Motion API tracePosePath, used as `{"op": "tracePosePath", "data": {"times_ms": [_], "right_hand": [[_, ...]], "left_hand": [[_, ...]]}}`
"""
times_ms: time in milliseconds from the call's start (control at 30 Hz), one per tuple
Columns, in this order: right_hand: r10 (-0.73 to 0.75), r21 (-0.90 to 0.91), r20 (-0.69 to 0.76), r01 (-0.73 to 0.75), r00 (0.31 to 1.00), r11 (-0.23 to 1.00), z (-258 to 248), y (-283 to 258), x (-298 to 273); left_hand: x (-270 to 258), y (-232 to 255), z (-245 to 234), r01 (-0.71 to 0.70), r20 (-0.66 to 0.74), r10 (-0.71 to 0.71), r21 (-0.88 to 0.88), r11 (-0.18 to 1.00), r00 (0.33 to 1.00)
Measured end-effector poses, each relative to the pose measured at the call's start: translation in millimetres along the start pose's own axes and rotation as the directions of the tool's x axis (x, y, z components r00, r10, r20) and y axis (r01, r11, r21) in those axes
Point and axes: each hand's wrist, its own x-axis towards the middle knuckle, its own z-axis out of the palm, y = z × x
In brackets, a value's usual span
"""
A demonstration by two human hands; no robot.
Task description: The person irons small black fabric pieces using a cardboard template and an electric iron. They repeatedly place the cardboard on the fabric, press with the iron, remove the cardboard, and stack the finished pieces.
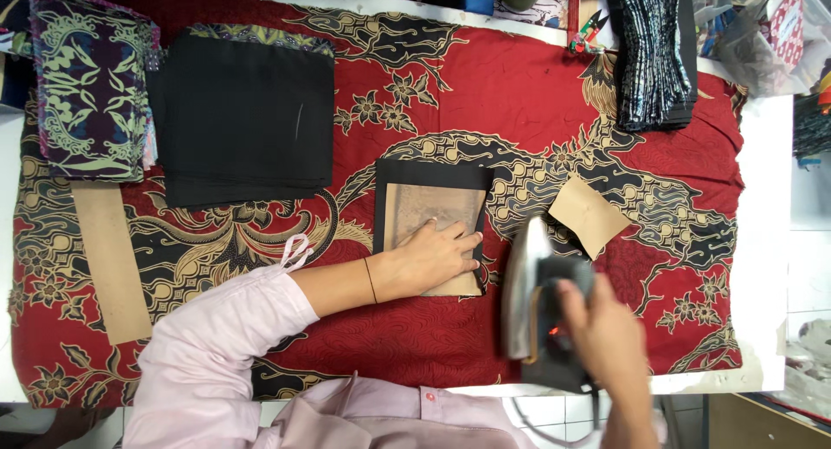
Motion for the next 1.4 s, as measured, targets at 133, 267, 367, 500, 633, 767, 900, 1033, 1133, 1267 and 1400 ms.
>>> {"op": "tracePosePath", "data": {"times_ms": [133, 267, 367, 500, 633, 767, 900, 1033, 1133, 1267, 1400], "right_hand": [[-0.083, -0.014, 0.089, 0.084, 0.993, 0.996, 16.4, -30.8, -16.5], [-0.072, -0.084, 0.135, 0.083, 0.988, 0.993, 27.0, -47.2, -22.2], [-0.087, -0.146, 0.082, 0.098, 0.993, 0.984, 30.6, -53.5, -23.3], [-0.139, -0.192, 0.013, 0.139, 0.990, 0.972, 29.9, -63.7, -5.9], [-0.207, -0.193, -0.035, 0.197, 0.978, 0.961, 23.6, -76.9, 21.3], [-0.234, -0.196, -0.040, 0.223, 0.971, 0.955, 18.1, -90.7, 39.7], [-0.269, -0.201, -0.040, 0.256, 0.962, 0.945, 14.8, -100.1, 51.5], [-0.339, -0.195, -0.080, 0.319, 0.937, 0.928, 13.3, -106.3, 60.1], [-0.331, -0.189, -0.051, 0.316, 0.942, 0.930, 13.3, -103.9, 58.2], [-0.301, -0.197, -0.020, 0.291, 0.953, 0.936, 16.8, -87.4, 34.6], [-0.232, -0.196, 0.063, 0.240, 0.971, 0.951, 25.3, -58.8, 0.2]], "left_hand": [[-1.7, 0.5, 1.8, 0.009, -0.022, -0.009, -0.021, 1.000, 1.000], [-0.4, -1.9, 1.7, 0.001, -0.086, -0.004, -0.034, 0.999, 0.996], [-2.3, -5.5, -1.6, 0.019, -0.078, -0.023, -0.053, 0.998, 0.997], [-9.9, -8.3, -15.8, 0.132, -0.129, -0.147, -0.120, 0.984, 0.981], [-10.7, -8.2, -33.8, 0.258, -0.071, -0.267, -0.117, 0.959, 0.961], [-9.7, -10.4, -44.2, 0.271, -0.050, -0.275, -0.078, 0.959, 0.960], [-7.0, -9.5, -45.6, 0.281, -0.059, -0.285, -0.069, 0.957, 0.957], [-7.1, -7.1, -47.3, 0.295, -0.041, -0.299, -0.077, 0.952, 0.953], [-2.5, -5.6, -51.4, 0.331, -0.012, -0.333, -0.096, 0.939, 0.943], [5.7, -1.3, -54.2, 0.330, -0.014, -0.330, -0.006, 0.944, 0.944], [21.6, 2.3, -46.8, 0.350, -0.047, -0.347, 0.098, 0.932, 0.937]]}}
